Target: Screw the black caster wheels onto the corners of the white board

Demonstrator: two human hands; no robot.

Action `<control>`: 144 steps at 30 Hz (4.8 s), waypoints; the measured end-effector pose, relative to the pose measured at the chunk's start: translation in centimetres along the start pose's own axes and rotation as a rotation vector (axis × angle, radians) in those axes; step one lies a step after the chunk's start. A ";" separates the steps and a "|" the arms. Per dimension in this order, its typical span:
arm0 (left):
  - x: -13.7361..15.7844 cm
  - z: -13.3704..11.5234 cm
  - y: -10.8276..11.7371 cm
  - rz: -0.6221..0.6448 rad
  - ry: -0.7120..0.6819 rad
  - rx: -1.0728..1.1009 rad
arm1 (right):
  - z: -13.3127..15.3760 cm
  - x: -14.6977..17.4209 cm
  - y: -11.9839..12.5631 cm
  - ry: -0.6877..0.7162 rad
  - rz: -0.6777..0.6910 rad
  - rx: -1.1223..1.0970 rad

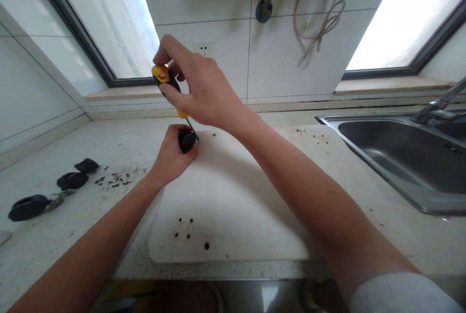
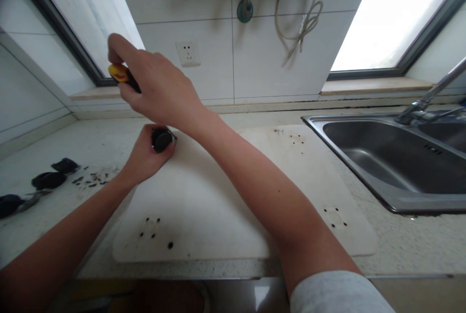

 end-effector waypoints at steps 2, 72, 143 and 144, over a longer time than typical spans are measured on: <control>0.0 -0.1 0.0 0.002 0.001 -0.003 | -0.5 -0.1 -0.7 0.121 -0.077 -0.005; -3.8 2.5 10.4 0.252 0.466 0.187 | 3.7 0.7 3.4 0.093 -0.427 -0.173; -0.5 -0.2 1.4 0.023 0.129 0.372 | 2.5 1.1 4.1 -0.026 -0.529 0.034; -0.2 0.0 1.2 0.039 0.113 0.342 | 2.2 1.1 3.8 -0.051 -0.499 0.040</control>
Point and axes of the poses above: each hand's wrist, its own x-axis away from the middle knuckle, its own y-axis out of the back of the hand, z = x × y, the point moved 1 cm from there along -x, towards the middle knuckle
